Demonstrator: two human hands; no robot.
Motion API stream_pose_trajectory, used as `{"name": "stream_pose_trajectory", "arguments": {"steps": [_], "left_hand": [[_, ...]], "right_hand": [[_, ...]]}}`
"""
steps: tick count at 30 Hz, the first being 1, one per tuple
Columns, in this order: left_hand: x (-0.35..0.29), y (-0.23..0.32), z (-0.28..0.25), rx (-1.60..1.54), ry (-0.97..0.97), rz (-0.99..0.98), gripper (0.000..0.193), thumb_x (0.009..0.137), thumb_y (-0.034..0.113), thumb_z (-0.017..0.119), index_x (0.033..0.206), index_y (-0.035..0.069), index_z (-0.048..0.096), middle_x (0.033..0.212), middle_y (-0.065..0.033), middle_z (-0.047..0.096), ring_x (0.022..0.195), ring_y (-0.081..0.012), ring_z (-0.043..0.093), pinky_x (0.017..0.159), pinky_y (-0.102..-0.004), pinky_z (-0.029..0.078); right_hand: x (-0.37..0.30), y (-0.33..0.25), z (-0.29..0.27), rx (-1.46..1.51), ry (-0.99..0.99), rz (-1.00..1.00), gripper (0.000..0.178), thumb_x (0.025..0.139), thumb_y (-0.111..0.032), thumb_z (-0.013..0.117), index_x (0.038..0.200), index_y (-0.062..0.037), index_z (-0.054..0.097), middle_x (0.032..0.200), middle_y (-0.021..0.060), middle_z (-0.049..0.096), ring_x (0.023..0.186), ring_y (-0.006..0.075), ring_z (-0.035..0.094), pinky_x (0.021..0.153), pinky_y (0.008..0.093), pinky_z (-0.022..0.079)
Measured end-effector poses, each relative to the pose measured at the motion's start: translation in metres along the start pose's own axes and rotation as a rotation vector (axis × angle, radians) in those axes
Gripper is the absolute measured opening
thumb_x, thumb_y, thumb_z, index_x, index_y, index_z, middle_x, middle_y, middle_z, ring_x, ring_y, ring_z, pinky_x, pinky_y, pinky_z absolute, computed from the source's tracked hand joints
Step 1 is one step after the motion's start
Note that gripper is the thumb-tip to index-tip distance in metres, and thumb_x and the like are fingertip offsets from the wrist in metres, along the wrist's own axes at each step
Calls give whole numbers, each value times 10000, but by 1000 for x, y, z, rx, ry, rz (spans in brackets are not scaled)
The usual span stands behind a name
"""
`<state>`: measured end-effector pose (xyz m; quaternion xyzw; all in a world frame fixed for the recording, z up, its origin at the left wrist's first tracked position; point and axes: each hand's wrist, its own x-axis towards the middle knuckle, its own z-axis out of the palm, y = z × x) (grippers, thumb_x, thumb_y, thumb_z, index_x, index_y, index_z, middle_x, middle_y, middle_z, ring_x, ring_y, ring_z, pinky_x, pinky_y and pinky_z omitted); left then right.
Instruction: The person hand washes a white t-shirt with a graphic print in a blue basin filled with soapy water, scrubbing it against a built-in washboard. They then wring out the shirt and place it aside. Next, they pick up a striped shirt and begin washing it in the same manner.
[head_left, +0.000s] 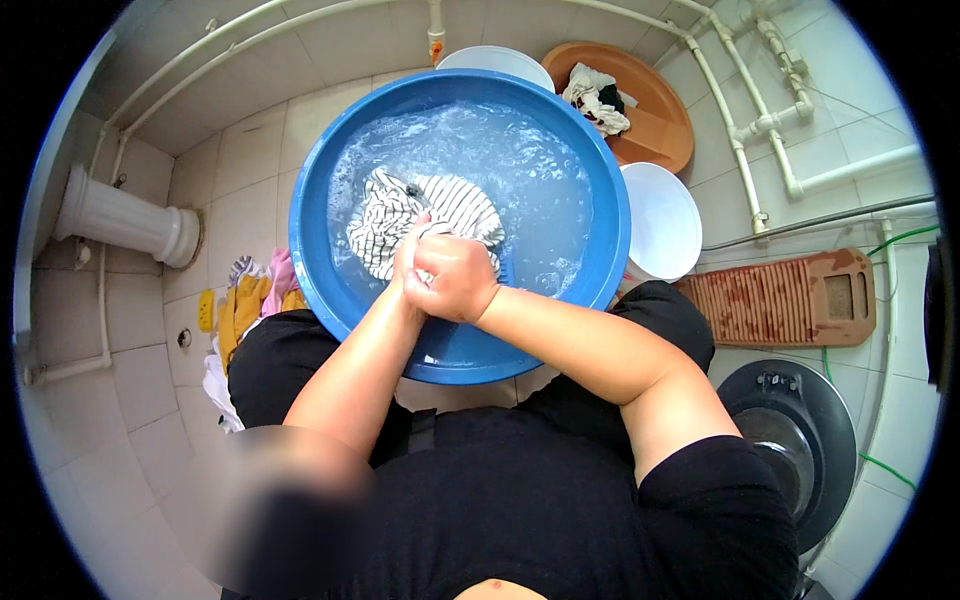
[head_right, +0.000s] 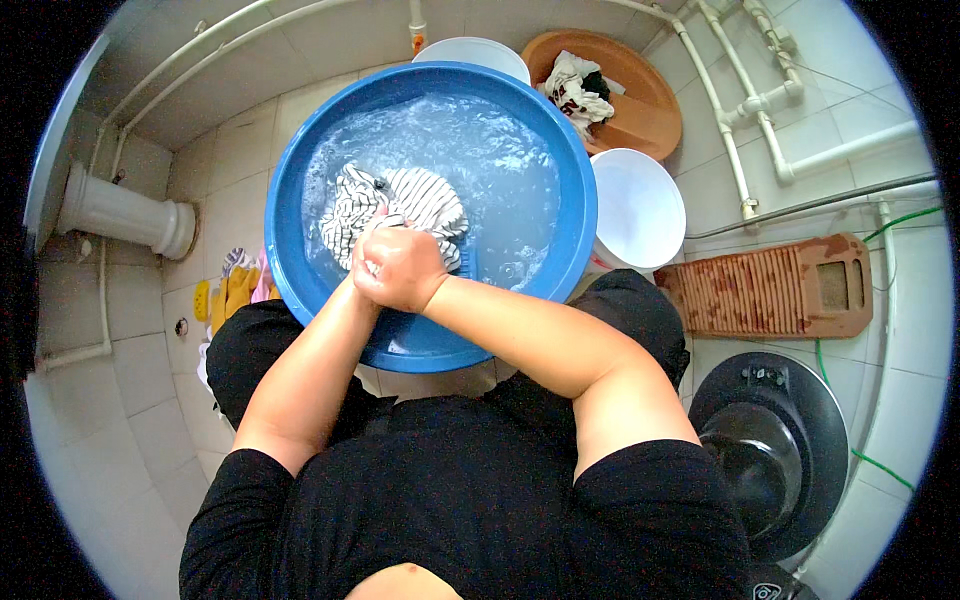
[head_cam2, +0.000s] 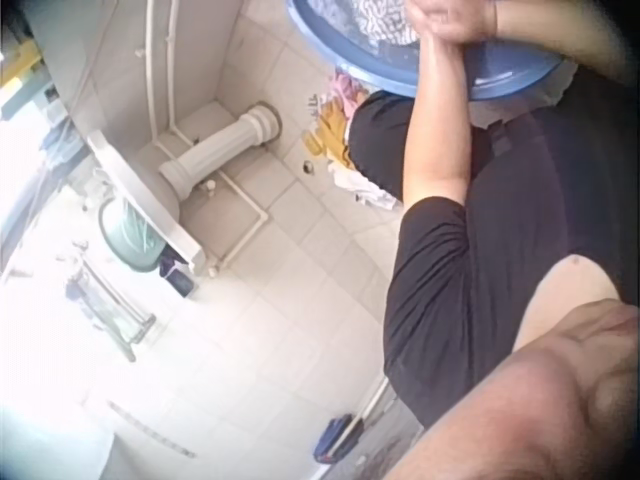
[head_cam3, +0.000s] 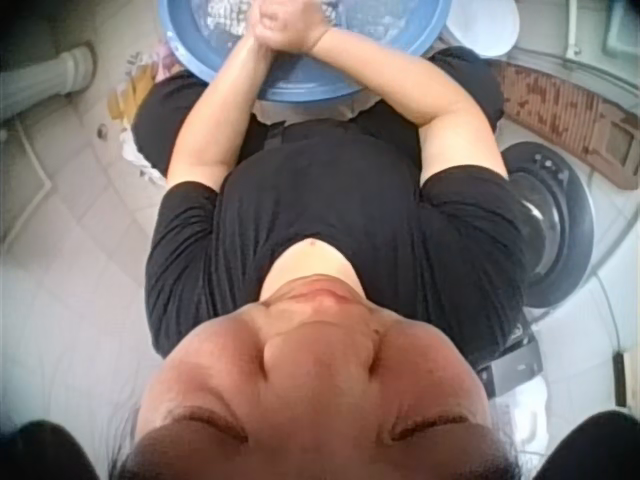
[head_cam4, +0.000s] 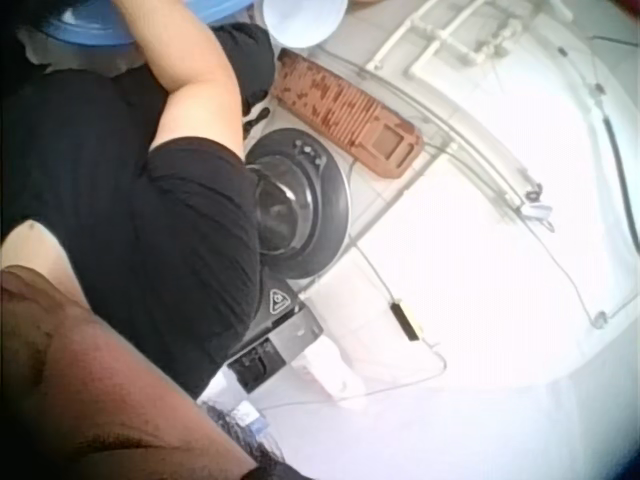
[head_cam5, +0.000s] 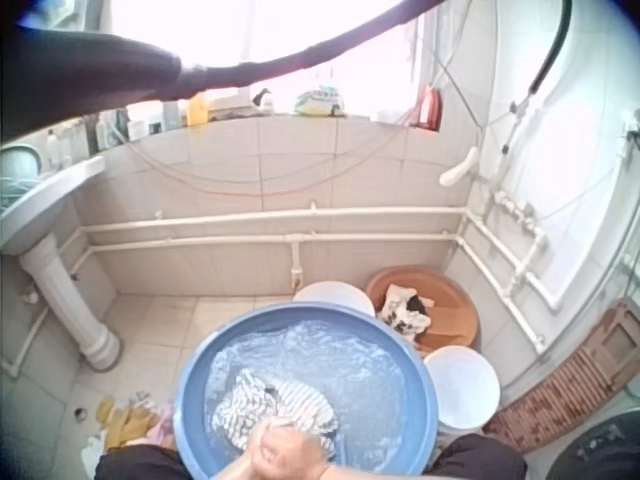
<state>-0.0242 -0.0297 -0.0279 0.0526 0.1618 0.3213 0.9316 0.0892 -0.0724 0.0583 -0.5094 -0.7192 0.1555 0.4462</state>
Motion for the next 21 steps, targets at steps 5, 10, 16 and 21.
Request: {"name": "stream_pose_trajectory", "arguments": {"steps": [5,10,16,21], "left_hand": [[-11,-14,100,266,479,117,300,871,301,438,862,40,585,792,-63,607,722,-162,569,676,-302,450],[-14,-22,97,1061,53,-123,289,837,242,510,865,-21,626,888,-120,642,841,-175,598,779,-284,442],[-20,-26,94,1844,-150,-135,306,825,307,532,865,25,644,878,-113,626,859,-198,575,754,-301,442],[-5,1,80,1807,237,497,201,825,186,517,916,46,628,864,-125,621,828,-208,595,736,-303,459]], "right_hand": [[8,65,-4,-151,120,314,202,727,-286,585,694,-87,577,739,126,580,693,316,569,594,382,459],[-1,146,-41,-295,32,746,230,718,-256,589,844,-65,599,852,125,615,797,288,588,702,368,459],[13,133,-46,-96,-557,928,574,664,-431,621,1041,1,582,1042,211,583,963,313,569,821,346,442],[22,105,-29,-118,-849,268,455,626,-304,632,999,-49,583,981,202,577,941,311,557,810,375,441]]}}
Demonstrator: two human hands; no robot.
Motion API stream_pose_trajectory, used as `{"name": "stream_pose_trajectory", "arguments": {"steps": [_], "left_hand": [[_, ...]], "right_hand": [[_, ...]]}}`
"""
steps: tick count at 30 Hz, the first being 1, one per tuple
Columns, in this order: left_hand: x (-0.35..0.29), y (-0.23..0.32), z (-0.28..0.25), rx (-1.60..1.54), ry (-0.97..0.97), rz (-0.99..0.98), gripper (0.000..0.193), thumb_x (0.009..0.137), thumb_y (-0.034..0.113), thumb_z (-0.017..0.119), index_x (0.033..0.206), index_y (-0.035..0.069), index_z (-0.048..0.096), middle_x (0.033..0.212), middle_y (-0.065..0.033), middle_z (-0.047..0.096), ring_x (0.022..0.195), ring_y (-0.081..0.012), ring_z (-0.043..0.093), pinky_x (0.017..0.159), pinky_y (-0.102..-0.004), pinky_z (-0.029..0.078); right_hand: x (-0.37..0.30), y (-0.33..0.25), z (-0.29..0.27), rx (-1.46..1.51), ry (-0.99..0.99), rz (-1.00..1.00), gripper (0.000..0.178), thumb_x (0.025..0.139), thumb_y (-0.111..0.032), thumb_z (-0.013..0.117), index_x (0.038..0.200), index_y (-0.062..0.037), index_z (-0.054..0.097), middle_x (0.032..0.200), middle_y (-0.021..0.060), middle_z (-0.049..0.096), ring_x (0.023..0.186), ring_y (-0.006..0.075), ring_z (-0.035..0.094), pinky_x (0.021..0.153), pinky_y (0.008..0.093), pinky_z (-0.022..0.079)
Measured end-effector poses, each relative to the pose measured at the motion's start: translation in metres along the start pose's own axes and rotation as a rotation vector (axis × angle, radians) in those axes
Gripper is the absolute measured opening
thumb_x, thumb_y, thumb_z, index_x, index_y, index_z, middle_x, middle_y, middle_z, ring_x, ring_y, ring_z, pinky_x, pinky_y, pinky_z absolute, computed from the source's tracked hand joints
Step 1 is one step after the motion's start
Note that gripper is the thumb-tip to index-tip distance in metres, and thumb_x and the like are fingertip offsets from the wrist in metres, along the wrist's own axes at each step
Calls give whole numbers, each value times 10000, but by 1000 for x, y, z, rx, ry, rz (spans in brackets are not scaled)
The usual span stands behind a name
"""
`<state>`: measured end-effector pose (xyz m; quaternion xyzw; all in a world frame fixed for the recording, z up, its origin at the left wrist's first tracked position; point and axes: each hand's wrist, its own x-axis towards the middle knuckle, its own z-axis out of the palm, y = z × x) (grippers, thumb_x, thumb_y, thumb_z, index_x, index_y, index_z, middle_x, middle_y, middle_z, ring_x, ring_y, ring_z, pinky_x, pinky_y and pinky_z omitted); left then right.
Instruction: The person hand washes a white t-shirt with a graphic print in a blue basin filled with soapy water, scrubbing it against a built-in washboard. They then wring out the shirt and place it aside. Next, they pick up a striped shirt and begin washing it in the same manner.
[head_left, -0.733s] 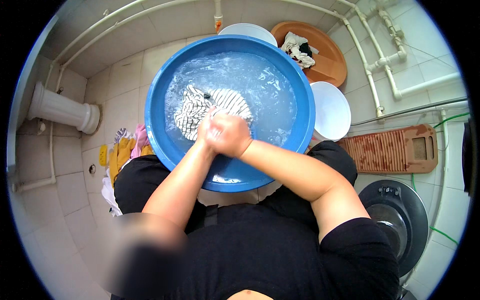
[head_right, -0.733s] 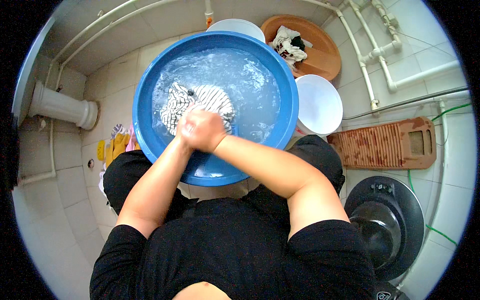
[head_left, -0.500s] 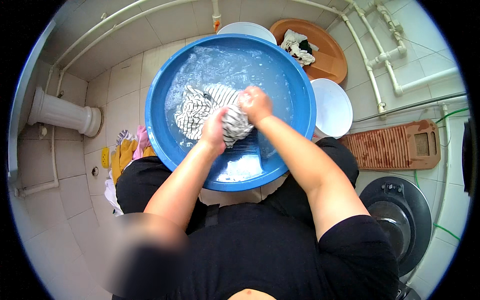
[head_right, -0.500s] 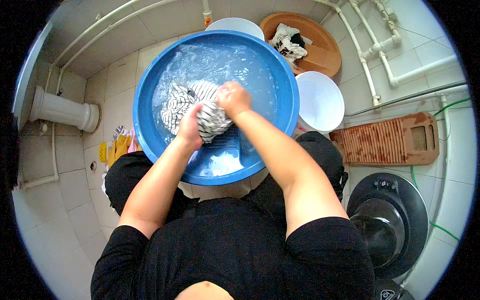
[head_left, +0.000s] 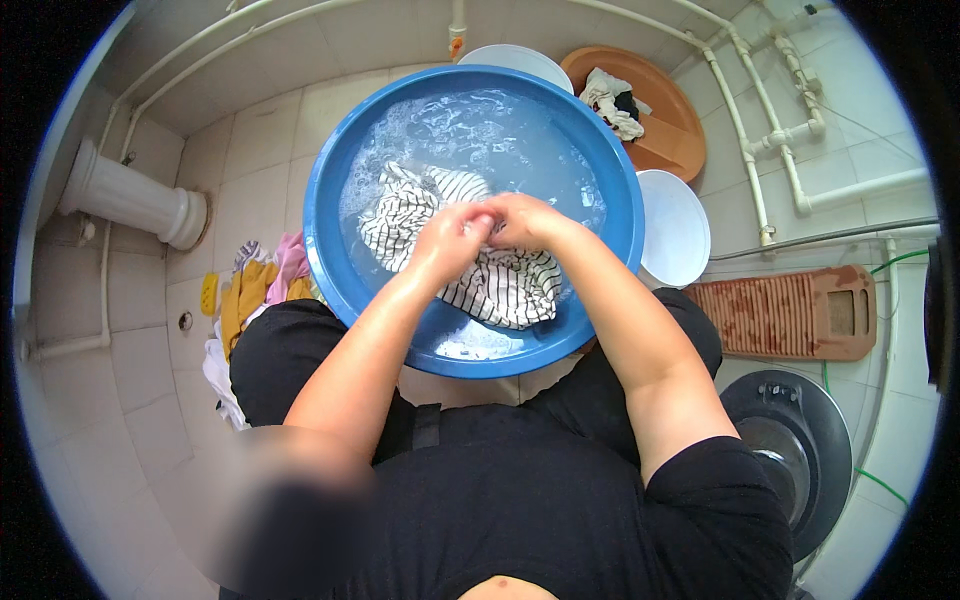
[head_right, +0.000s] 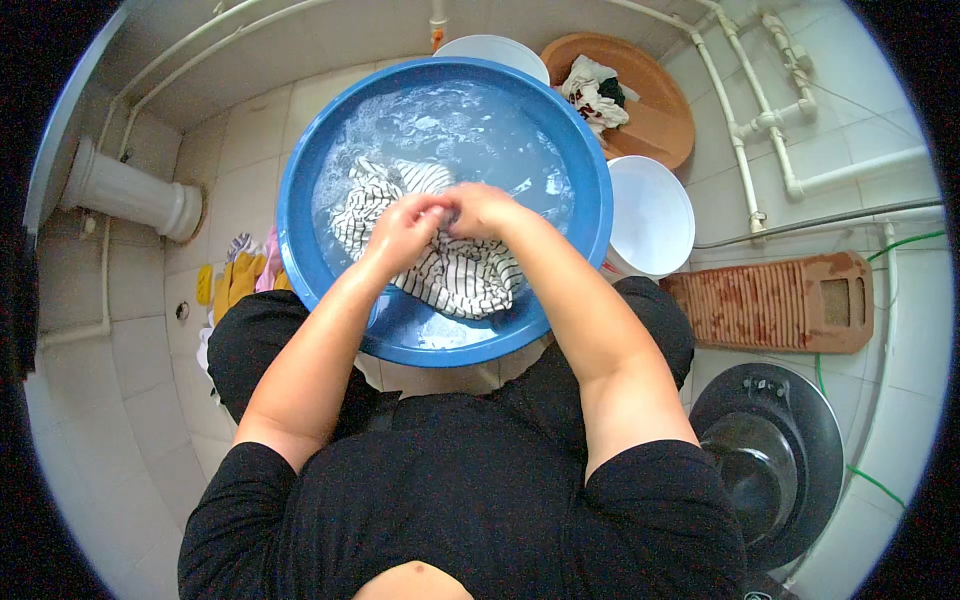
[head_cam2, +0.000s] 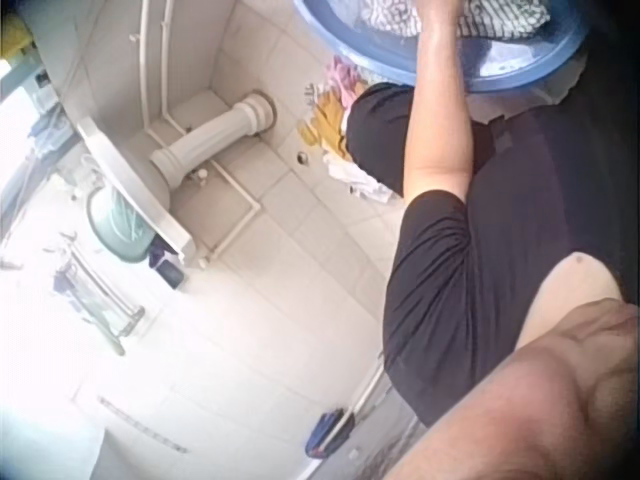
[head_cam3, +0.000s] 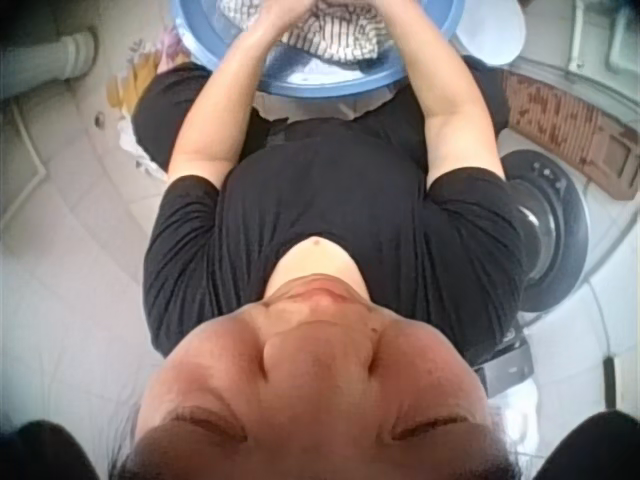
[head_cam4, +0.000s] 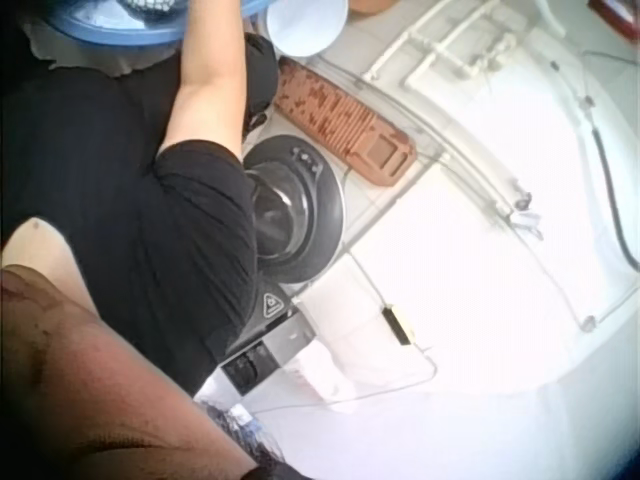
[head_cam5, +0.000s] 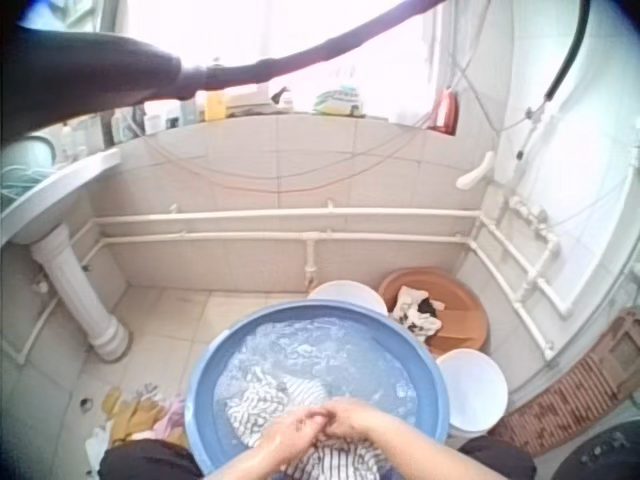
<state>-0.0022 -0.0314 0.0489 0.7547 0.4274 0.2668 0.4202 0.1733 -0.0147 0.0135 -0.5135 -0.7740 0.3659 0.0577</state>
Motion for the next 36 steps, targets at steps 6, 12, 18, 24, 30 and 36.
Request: {"name": "stream_pose_trajectory", "arguments": {"steps": [6,12,18,24,30,36], "left_hand": [[-1,-30,-19,360,-11,94,582,669,4,492,1240,90,418,1037,-168,568,977,-338,531,868,-375,411],[5,39,-43,629,-530,-125,397,612,321,689,913,77,605,784,-132,618,744,-271,602,657,-370,462],[-3,-19,-15,-964,-180,-221,222,749,173,642,906,36,566,879,-66,595,784,-162,578,660,-266,462],[8,-35,-14,-1444,237,-851,242,849,97,463,1034,-55,498,1008,-160,581,915,-254,586,820,-383,479],[11,-22,-8,-1509,120,-693,446,855,362,468,1046,-37,520,1013,-154,586,928,-267,581,845,-411,465],[-2,-45,-17,-1844,-353,-538,635,779,598,455,998,10,555,917,-173,595,873,-295,581,777,-425,484]], "right_hand": [[-24,-52,-52,157,-69,-73,281,613,-144,559,863,-38,489,775,87,509,736,187,485,663,300,405],[-31,1,-50,253,336,198,434,649,-298,700,980,-54,560,903,107,569,850,212,553,749,300,448],[-27,74,21,101,245,74,499,734,-399,633,1085,-50,564,1082,156,558,1015,268,531,870,339,418],[-35,62,10,194,118,512,693,666,-511,620,1104,22,541,1071,224,567,1005,306,547,875,340,412],[1,-2,26,742,654,207,430,684,-303,690,927,39,596,1099,156,531,966,238,533,786,316,450],[-33,-133,25,151,683,-420,247,630,-212,716,694,-46,545,1033,99,535,841,247,563,705,313,461]]}}
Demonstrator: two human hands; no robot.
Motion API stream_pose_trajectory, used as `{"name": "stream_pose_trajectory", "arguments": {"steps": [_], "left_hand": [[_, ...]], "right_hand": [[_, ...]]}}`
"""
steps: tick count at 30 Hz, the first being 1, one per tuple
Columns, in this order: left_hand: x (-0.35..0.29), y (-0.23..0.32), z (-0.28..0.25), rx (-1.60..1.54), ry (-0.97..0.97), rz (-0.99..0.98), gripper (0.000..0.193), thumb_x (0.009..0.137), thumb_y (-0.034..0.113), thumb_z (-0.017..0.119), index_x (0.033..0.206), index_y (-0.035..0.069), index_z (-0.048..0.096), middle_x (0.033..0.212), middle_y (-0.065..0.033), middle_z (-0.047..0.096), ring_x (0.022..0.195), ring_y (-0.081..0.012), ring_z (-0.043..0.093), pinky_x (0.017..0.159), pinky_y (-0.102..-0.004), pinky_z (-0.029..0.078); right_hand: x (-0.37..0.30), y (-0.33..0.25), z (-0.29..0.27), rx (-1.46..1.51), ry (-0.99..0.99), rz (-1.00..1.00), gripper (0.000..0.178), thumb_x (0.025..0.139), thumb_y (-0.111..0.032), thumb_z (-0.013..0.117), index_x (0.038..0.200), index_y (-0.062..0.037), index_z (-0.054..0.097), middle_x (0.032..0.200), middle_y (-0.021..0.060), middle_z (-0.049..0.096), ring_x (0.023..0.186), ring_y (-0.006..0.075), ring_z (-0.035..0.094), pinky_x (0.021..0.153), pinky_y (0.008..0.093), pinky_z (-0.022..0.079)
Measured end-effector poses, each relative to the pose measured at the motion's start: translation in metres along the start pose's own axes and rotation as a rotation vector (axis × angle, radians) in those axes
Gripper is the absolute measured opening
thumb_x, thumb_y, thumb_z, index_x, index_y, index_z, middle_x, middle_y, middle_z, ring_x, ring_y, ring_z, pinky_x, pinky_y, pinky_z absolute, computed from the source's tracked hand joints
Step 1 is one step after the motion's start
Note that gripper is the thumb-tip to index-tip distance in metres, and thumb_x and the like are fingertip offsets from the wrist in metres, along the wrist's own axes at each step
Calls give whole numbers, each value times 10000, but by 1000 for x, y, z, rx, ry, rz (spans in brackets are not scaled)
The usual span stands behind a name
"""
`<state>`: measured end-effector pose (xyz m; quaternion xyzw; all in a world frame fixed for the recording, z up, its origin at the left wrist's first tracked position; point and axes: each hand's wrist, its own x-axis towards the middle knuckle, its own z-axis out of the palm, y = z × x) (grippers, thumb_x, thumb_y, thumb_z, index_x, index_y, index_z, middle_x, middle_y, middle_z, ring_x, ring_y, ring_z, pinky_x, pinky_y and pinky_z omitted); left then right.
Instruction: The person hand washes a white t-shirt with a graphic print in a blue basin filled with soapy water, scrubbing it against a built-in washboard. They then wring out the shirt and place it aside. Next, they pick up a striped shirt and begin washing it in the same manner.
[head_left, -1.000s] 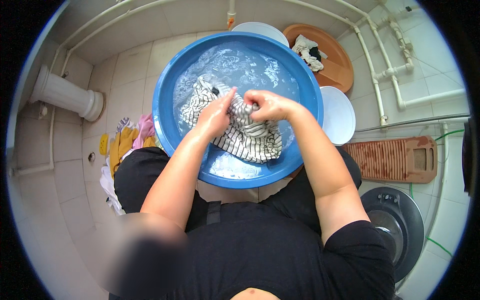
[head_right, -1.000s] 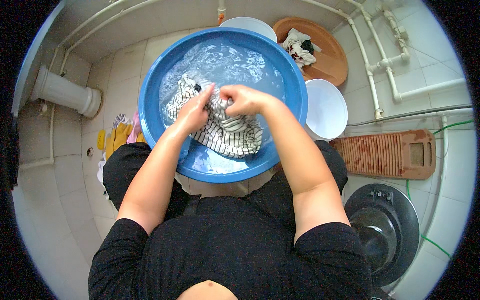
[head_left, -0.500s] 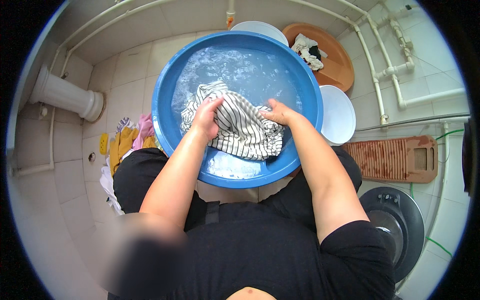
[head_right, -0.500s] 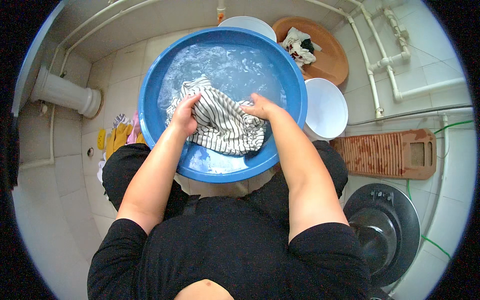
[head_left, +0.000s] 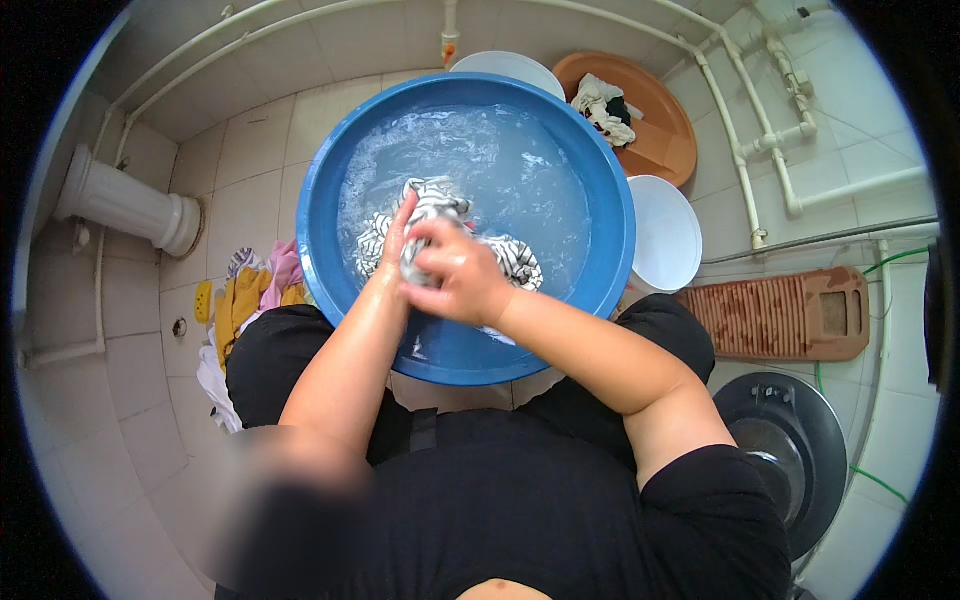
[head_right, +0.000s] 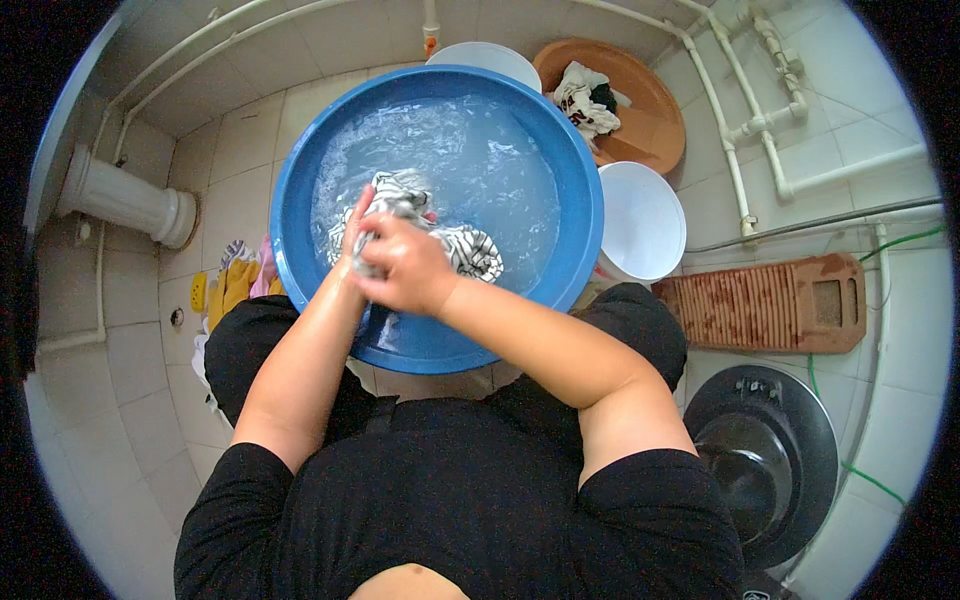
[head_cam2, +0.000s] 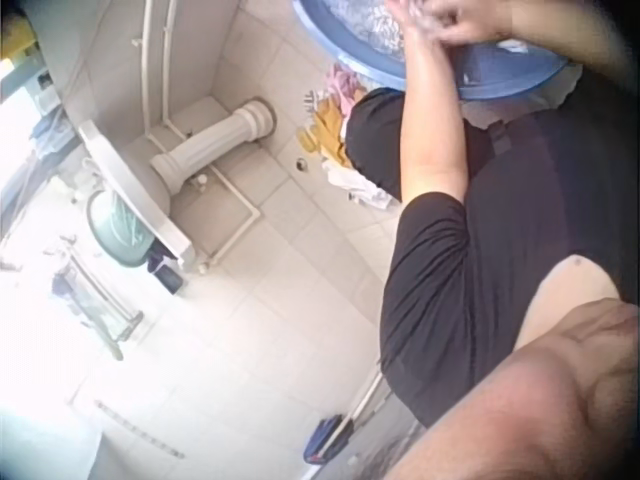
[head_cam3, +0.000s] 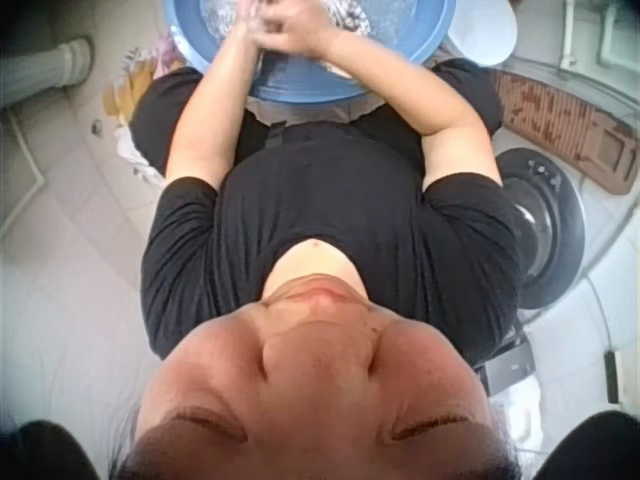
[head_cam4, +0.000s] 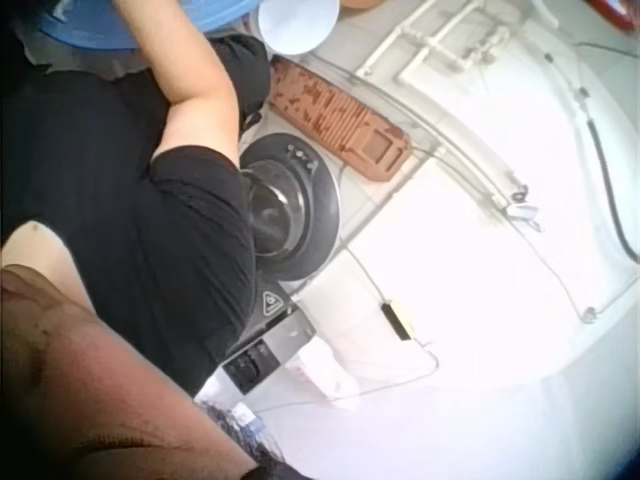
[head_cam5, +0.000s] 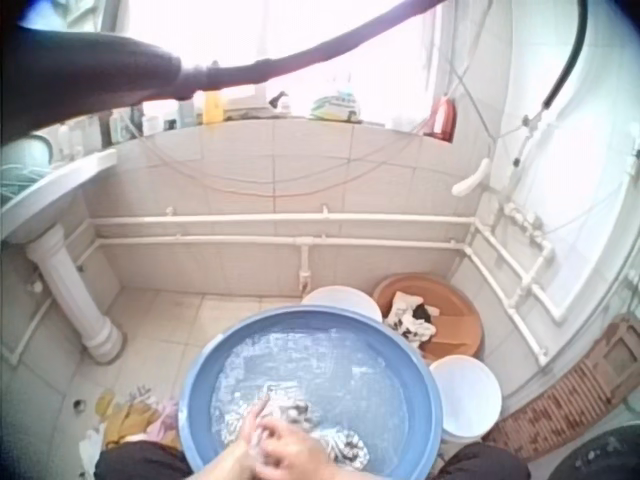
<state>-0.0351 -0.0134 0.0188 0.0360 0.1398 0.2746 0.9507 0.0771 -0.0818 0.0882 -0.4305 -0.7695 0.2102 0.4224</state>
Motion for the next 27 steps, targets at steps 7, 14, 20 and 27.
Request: {"name": "stream_pose_trajectory", "arguments": {"steps": [7,14,20,27], "left_hand": [[8,-25,26,261,620,104,356,879,330,370,968,49,570,897,-80,613,831,-200,586,756,-351,474],[25,-43,-78,185,212,564,399,885,376,372,1020,40,541,933,-77,599,836,-199,580,788,-318,457],[13,-29,20,239,411,144,452,910,346,321,1158,-2,470,1119,-128,553,1012,-211,546,886,-329,421],[24,-19,-8,143,531,496,321,908,84,322,1215,-8,343,1175,-163,467,1109,-271,462,964,-388,368]], "right_hand": [[5,56,2,-375,242,-8,232,626,-281,642,578,-81,535,601,92,547,544,261,549,516,356,456],[15,1,7,-27,188,-42,184,651,-275,644,619,-100,597,616,90,581,578,287,572,541,355,465],[5,109,-3,-390,377,444,341,719,-332,654,818,-18,566,811,130,571,755,312,566,655,356,459],[-47,174,-39,-42,-85,935,776,647,-544,672,1137,21,466,1086,230,541,1026,313,523,864,351,405]]}}
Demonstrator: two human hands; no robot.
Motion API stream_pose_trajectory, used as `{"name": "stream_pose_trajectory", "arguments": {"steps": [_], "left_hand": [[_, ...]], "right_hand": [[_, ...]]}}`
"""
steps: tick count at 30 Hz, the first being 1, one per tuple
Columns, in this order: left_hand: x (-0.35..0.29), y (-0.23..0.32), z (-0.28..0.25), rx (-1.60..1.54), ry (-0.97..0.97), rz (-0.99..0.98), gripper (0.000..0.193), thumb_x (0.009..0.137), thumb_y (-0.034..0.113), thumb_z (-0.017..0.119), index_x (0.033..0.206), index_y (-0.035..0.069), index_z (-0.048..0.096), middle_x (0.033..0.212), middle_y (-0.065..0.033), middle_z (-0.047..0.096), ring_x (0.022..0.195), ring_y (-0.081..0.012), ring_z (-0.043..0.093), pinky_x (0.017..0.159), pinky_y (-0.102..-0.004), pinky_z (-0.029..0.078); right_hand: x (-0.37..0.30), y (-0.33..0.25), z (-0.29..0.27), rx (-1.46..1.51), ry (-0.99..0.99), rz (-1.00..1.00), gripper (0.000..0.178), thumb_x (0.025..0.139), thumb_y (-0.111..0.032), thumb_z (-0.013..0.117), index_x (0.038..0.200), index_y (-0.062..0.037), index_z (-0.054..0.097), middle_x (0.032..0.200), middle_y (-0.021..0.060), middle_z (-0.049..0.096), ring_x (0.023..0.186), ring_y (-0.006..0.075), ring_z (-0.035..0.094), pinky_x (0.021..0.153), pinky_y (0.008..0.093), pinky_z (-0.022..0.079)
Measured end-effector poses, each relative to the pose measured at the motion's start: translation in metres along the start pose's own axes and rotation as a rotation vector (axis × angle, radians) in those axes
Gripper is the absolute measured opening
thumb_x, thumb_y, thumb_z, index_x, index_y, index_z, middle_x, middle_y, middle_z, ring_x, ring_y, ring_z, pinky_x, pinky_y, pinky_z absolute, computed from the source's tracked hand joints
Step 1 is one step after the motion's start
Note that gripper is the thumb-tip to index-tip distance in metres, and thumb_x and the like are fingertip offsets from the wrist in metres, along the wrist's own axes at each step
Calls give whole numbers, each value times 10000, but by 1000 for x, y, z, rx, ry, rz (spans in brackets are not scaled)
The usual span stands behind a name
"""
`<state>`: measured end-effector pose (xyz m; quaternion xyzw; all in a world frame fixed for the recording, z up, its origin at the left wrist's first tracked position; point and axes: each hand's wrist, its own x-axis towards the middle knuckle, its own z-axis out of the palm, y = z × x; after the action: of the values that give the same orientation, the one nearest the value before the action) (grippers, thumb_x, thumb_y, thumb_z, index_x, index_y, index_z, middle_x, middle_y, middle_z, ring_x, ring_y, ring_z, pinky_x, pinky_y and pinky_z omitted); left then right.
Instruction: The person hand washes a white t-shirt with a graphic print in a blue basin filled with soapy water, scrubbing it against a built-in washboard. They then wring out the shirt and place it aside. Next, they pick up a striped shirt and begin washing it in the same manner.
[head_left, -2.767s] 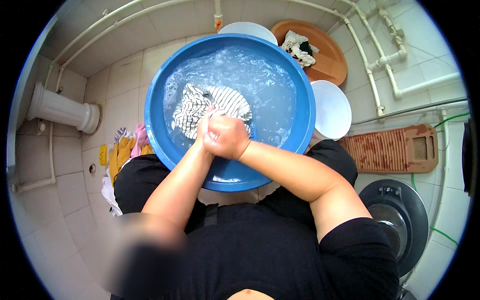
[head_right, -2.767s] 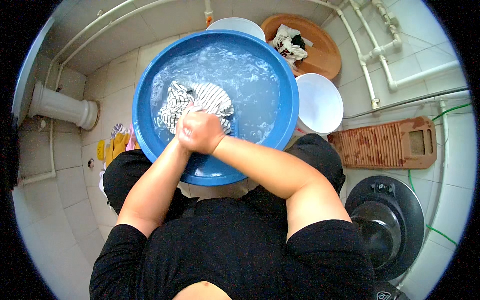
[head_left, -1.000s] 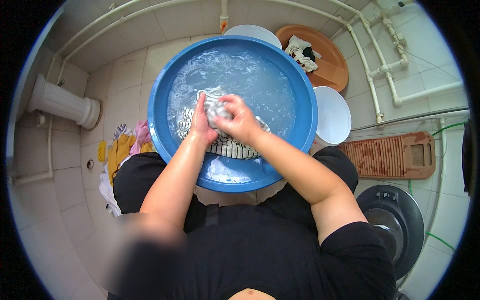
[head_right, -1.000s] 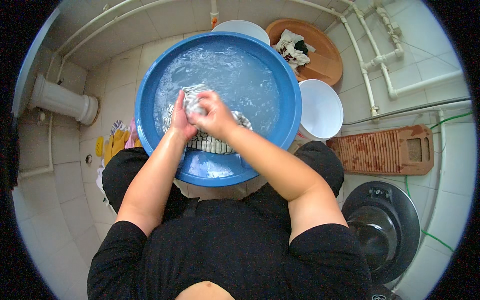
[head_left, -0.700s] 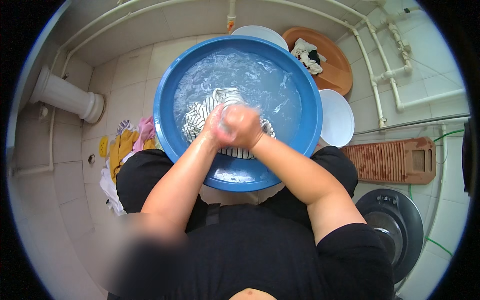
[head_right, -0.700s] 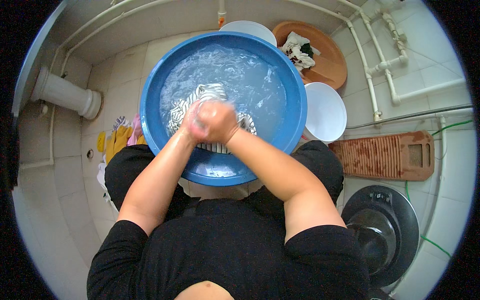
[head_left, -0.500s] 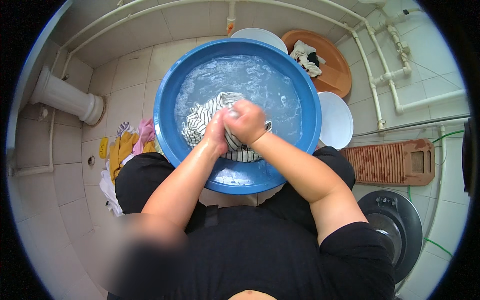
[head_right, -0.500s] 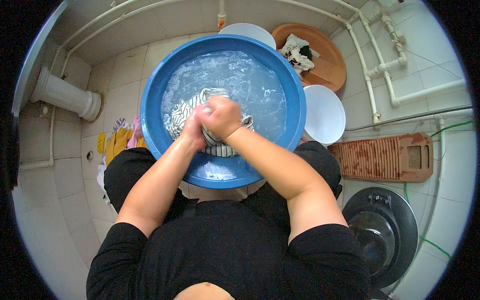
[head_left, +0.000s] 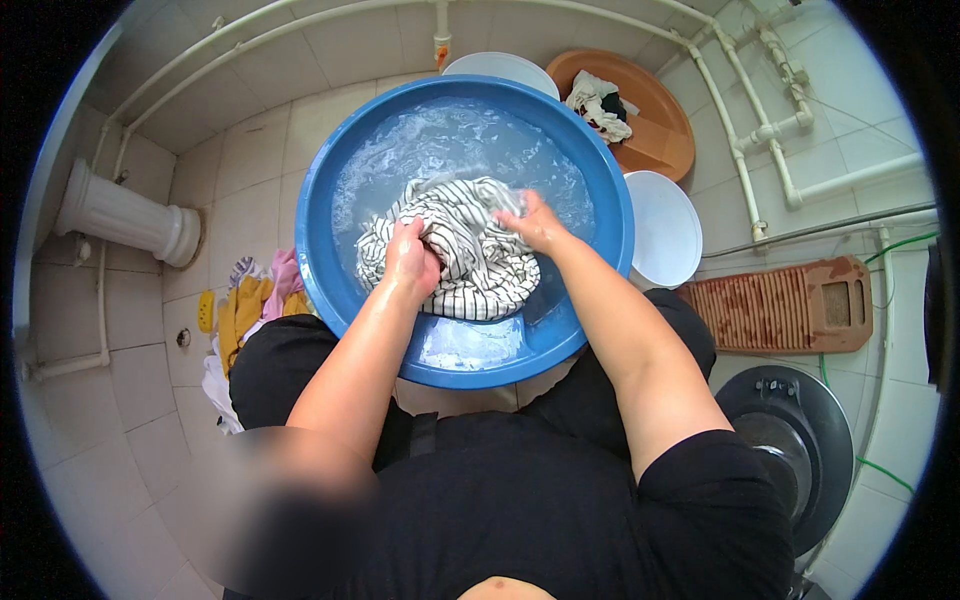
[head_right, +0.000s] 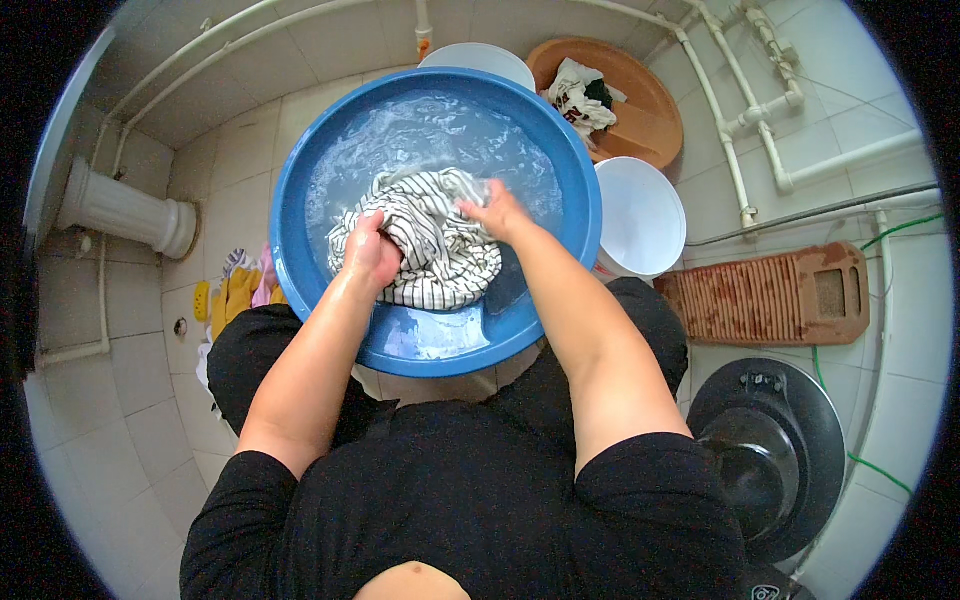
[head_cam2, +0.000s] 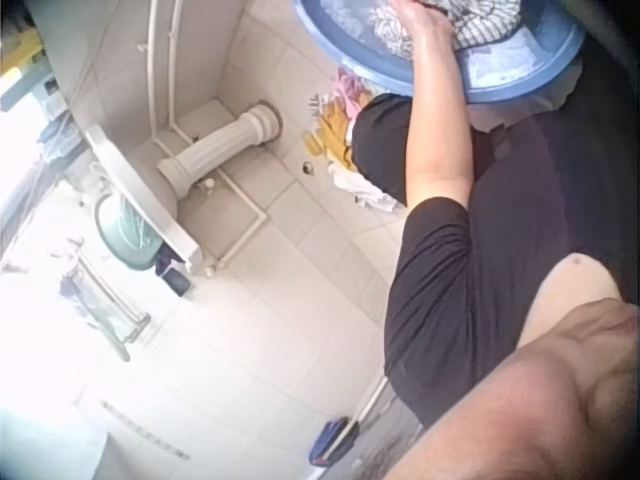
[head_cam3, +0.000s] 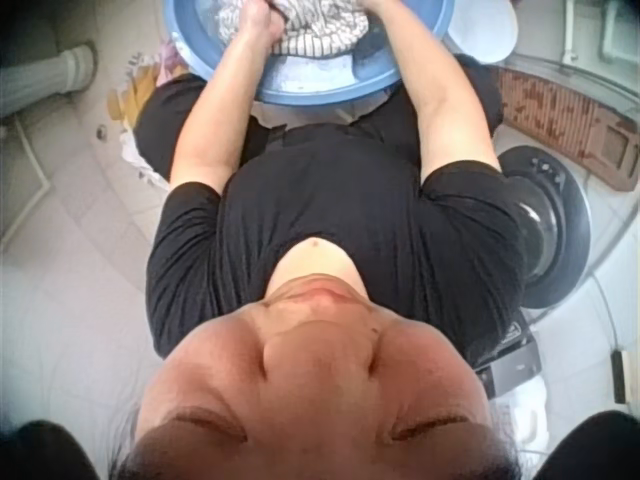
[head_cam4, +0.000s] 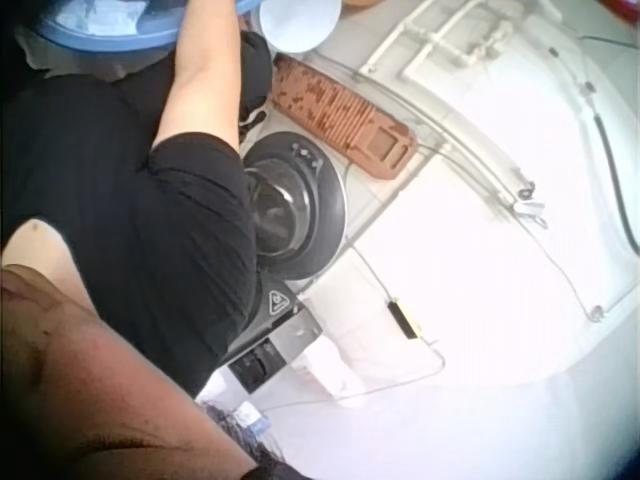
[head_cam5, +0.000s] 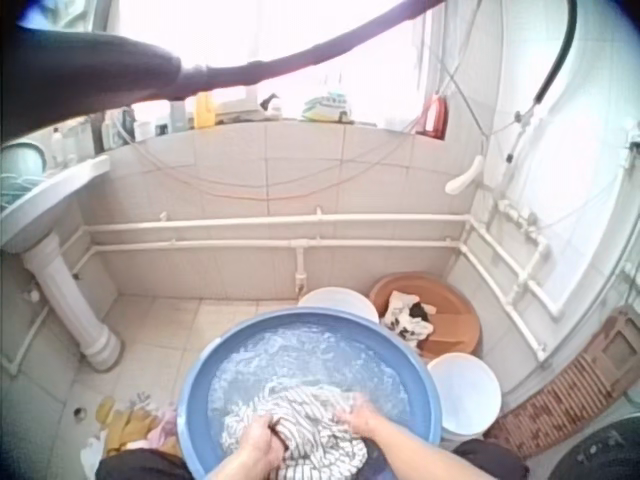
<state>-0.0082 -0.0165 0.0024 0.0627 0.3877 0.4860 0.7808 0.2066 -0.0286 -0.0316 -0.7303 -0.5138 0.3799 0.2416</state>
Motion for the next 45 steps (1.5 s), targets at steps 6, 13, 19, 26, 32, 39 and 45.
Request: {"name": "stream_pose_trajectory", "arguments": {"steps": [6,13,19,26,32,39,45], "left_hand": [[-6,-1,6,114,-45,54,280,856,51,428,1128,-16,425,1105,-139,512,1022,-236,507,910,-371,398],[-28,21,24,-51,-58,-302,511,822,520,462,1017,55,547,981,-112,595,911,-249,572,807,-385,456],[-7,6,-20,-194,-581,-352,371,879,362,399,917,30,560,881,-127,599,801,-252,586,735,-408,479],[-38,9,31,83,-74,-278,311,851,280,380,905,40,570,831,-104,600,761,-237,587,733,-371,485],[-32,11,19,104,-205,-280,345,866,386,414,925,89,581,853,-79,616,765,-210,584,706,-350,463],[-37,12,32,264,-142,-229,265,853,189,505,1049,13,525,930,-101,613,815,-184,602,738,-303,487],[-15,13,5,250,-48,10,359,846,129,518,1181,20,448,1032,-91,561,951,-178,540,817,-341,448]], "right_hand": [[-1,-8,-8,-273,335,144,640,622,-346,731,1074,45,501,1013,173,577,912,246,571,807,325,445],[-66,-113,33,261,100,-747,322,607,-69,624,901,-58,494,976,99,561,910,236,554,803,312,442],[-106,-141,32,-90,103,-1091,323,560,-222,687,837,-112,561,804,89,572,728,285,562,631,359,468],[-72,-115,34,119,428,-461,214,648,-235,662,715,-53,572,676,129,590,619,294,578,559,354,471],[-91,-123,44,-9,291,-829,261,677,-272,657,778,-52,559,669,129,577,640,311,579,615,368,471],[-5,-32,-15,-117,599,-16,376,728,-293,643,962,-28,516,1003,175,530,880,318,557,778,386,440],[0,10,-7,-175,-45,80,641,687,-436,632,1115,26,515,1055,223,563,993,335,540,847,362,418]]}}
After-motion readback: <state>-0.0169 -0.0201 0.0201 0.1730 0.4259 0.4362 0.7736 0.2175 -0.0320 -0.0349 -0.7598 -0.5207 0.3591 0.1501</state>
